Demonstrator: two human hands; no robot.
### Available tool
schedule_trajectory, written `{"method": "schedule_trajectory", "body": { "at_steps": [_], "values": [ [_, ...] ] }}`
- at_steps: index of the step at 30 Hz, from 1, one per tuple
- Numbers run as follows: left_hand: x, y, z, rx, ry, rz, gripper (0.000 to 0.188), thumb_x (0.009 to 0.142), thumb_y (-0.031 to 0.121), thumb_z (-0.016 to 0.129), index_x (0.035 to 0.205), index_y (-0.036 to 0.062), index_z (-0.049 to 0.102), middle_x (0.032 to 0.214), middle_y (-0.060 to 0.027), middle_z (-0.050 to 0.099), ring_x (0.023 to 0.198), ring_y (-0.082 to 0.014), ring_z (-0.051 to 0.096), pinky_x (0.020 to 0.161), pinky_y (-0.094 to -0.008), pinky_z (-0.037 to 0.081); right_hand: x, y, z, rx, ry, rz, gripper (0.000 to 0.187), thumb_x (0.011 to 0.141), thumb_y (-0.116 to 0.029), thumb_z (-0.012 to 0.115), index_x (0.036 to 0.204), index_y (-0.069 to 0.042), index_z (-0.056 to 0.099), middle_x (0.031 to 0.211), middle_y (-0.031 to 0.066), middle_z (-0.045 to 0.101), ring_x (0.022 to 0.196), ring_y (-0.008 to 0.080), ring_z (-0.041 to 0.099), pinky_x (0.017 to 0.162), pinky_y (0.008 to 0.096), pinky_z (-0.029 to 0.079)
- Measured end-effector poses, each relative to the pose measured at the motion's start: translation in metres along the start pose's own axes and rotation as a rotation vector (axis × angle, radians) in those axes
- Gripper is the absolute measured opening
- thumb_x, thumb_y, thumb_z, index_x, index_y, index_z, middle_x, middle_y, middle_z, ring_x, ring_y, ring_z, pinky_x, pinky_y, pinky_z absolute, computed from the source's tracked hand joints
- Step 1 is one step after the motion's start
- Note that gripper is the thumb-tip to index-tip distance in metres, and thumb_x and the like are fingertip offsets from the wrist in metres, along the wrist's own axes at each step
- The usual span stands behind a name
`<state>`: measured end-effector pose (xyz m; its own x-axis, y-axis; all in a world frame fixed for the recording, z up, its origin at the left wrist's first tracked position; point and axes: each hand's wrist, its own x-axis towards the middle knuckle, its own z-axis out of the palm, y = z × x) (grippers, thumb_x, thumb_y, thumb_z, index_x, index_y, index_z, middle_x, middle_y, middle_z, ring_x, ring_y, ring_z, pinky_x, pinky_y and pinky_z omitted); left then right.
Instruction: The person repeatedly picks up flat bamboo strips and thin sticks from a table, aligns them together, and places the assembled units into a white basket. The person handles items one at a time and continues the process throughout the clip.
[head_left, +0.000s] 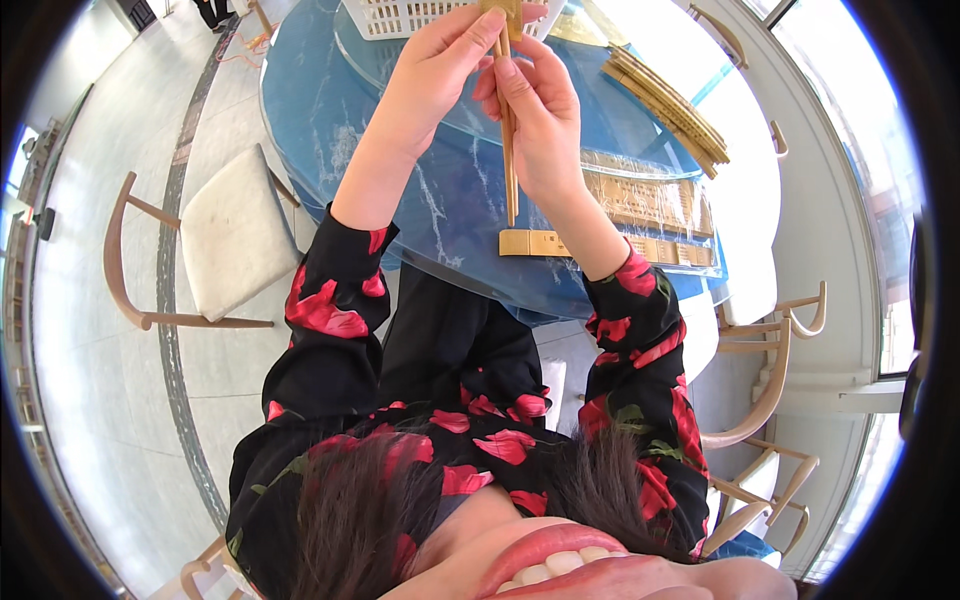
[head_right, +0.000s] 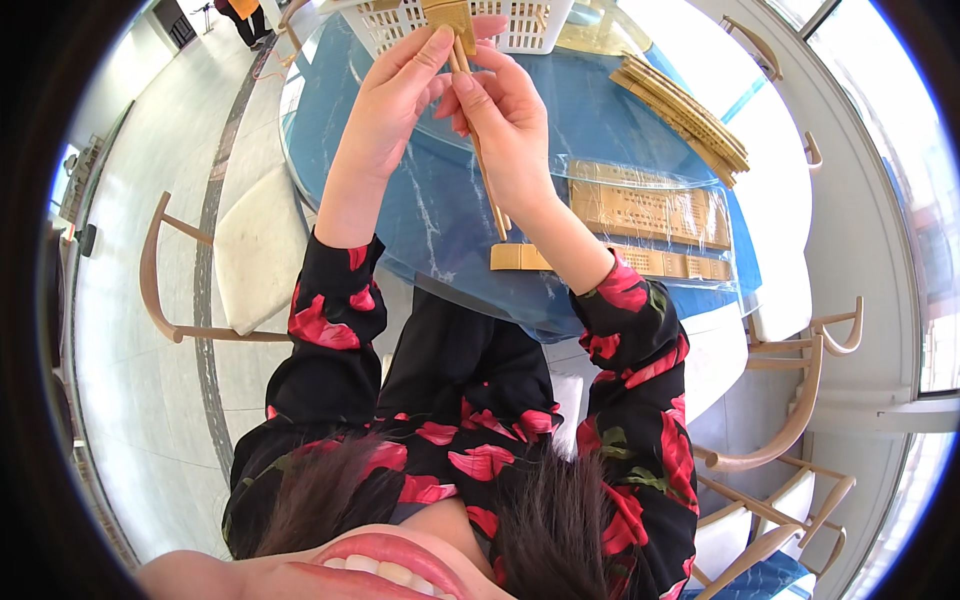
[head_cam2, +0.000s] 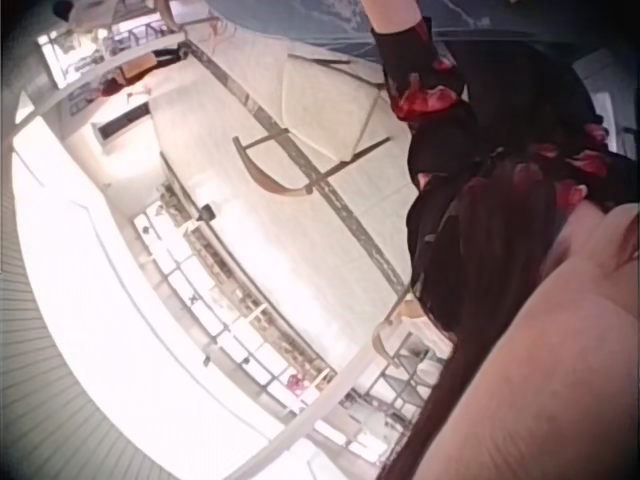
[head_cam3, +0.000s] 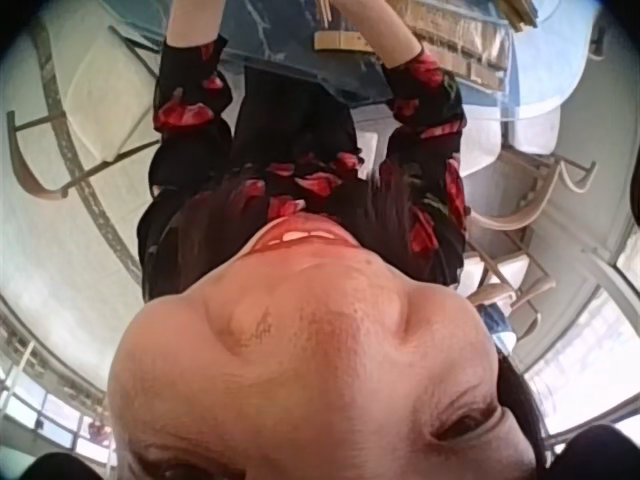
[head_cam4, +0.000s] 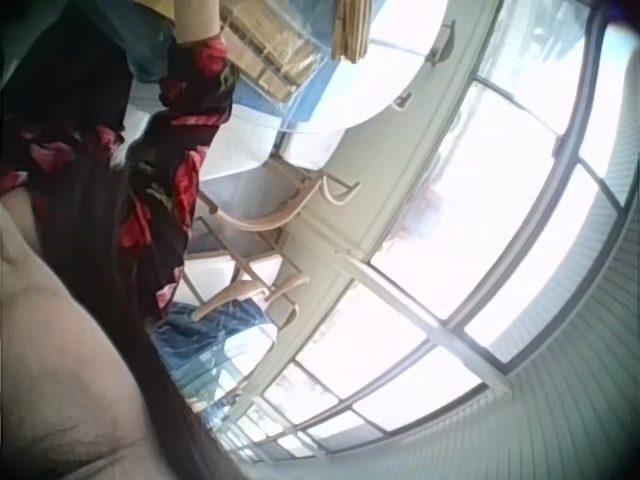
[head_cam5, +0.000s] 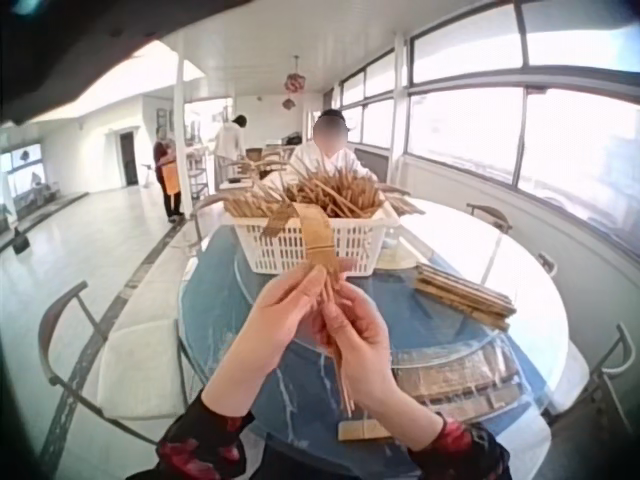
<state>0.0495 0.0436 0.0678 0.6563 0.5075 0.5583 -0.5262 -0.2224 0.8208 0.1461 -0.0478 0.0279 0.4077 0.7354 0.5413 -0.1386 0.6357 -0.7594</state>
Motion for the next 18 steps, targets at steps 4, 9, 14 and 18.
{"method": "schedule_trajectory", "body": {
  "at_steps": [4,9,14,18],
  "values": [
    [-0.006,-0.013,0.003,0.111,0.192,0.192,0.020,0.102,0.018,0.065,0.113,0.0015,0.067,0.115,-0.0065,0.072,0.098,-0.0094,0.064,0.084,-0.0239,0.050,-0.002,0.001,-0.009,0.039,0.010,-0.051,0.034,0.106,-0.010,0.057,0.139,-0.004,0.052,0.090,0.0040,0.066,0.079,0.0091,0.060,0.069,0.0236,0.046],
    [-0.006,-0.016,0.010,0.190,0.241,0.227,0.014,0.098,0.009,0.069,0.108,0.0002,0.067,0.100,-0.0039,0.071,0.092,-0.0078,0.065,0.082,-0.0229,0.050,-0.003,-0.007,-0.011,-0.011,0.011,-0.098,0.028,0.106,-0.010,0.056,0.133,-0.004,0.054,0.088,0.0040,0.066,0.077,0.0086,0.059,0.068,0.0225,0.046],
    [-0.007,-0.011,0.023,0.162,0.277,0.189,0.010,0.097,0.007,0.069,0.104,-0.0005,0.067,0.095,-0.0035,0.070,0.087,-0.0078,0.064,0.080,-0.0231,0.051,-0.004,-0.017,-0.009,-0.207,0.038,-0.140,0.020,0.106,-0.009,0.055,0.125,-0.002,0.054,0.084,0.0044,0.067,0.071,0.0093,0.061,0.064,0.0236,0.049],
    [-0.005,-0.015,0.029,0.397,0.314,0.338,0.010,0.094,0.005,0.069,0.101,-0.0012,0.066,0.093,-0.0038,0.071,0.088,-0.0090,0.065,0.084,-0.0265,0.053,-0.002,-0.021,-0.011,-0.489,0.096,-0.293,0.018,0.106,-0.011,0.054,0.120,0.001,0.055,0.079,0.0062,0.068,0.069,0.0110,0.064,0.062,0.0255,0.051]
  ]
}}
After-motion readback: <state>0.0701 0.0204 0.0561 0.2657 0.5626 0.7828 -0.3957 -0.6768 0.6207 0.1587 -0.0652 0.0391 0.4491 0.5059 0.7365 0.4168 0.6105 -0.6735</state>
